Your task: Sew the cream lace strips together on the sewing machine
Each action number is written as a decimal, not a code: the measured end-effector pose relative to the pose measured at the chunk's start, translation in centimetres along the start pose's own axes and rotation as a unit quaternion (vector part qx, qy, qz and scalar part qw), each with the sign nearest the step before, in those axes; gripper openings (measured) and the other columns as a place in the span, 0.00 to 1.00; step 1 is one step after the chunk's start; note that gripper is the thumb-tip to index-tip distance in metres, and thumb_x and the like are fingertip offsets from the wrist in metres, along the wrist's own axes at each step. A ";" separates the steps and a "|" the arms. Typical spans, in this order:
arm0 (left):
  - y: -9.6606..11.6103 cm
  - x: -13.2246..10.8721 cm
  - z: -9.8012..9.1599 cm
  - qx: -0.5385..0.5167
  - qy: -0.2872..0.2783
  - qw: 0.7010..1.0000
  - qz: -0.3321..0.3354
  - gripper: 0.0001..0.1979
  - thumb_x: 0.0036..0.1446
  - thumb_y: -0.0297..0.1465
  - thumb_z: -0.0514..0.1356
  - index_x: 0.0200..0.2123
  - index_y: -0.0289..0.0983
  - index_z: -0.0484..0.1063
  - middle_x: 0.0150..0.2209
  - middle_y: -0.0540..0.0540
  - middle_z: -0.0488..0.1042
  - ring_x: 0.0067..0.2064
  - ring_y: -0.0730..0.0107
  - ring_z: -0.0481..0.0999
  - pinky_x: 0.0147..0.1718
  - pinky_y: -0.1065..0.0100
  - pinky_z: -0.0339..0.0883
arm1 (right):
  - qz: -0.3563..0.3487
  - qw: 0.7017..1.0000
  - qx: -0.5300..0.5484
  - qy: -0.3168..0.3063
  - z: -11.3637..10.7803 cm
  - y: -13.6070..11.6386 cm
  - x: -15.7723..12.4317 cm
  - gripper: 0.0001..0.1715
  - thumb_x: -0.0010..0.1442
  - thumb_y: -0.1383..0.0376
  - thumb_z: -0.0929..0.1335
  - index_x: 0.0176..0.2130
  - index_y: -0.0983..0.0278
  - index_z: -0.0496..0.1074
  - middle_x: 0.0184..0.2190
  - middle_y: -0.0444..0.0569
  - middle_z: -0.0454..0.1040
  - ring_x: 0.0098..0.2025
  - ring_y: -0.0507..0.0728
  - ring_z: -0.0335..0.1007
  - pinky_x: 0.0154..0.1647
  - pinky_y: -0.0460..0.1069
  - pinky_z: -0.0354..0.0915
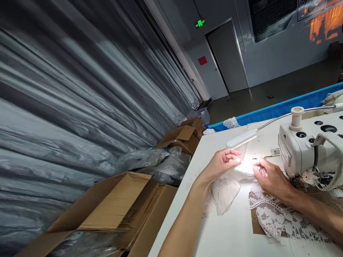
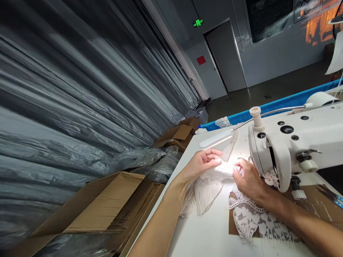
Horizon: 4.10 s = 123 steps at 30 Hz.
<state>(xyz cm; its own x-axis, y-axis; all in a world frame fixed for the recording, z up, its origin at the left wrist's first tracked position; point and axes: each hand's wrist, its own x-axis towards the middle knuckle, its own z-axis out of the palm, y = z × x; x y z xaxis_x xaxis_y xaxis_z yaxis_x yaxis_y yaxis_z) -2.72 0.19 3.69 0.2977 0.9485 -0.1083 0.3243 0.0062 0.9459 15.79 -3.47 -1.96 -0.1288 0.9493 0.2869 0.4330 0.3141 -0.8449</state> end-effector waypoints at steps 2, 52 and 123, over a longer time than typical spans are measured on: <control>-0.2 0.0 -0.1 0.000 -0.020 1.000 -0.007 0.20 0.44 0.35 0.70 0.40 0.35 0.73 0.30 0.48 0.76 0.32 0.71 0.73 0.35 0.69 0.64 | 0.028 1.000 0.013 -0.006 0.0 0.1 0.0 0.14 0.54 0.57 0.58 0.27 0.63 0.64 0.19 0.42 0.59 0.21 0.53 0.56 0.24 0.47 0.55; -0.3 -0.3 2.2 0.023 -0.038 0.998 -0.036 0.23 0.42 0.31 0.70 0.42 0.32 0.69 0.25 0.50 0.74 0.28 0.71 0.71 0.29 0.70 0.62 | -0.016 0.989 0.103 -0.101 -0.3 1.3 0.8 0.14 0.51 0.56 0.58 0.20 0.60 0.52 0.18 0.40 0.53 0.22 0.50 0.50 0.20 0.45 0.49; -1.4 0.0 0.6 0.123 0.158 0.956 0.214 0.02 0.45 0.30 0.65 0.26 0.41 0.74 0.29 0.47 0.74 0.34 0.64 0.72 0.39 0.67 0.65 | -0.303 0.928 -0.202 0.076 2.8 -0.6 -4.6 0.22 0.53 0.78 0.60 0.48 0.69 0.66 0.43 0.58 0.69 0.42 0.61 0.64 0.40 0.54 0.65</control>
<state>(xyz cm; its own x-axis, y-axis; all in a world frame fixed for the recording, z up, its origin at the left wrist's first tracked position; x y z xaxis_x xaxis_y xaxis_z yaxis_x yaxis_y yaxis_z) -2.61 0.01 2.14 0.1761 0.8959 0.4078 0.4464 -0.4419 0.7781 13.58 -7.96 -4.01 -0.3438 0.5778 0.7402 0.6254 0.7289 -0.2785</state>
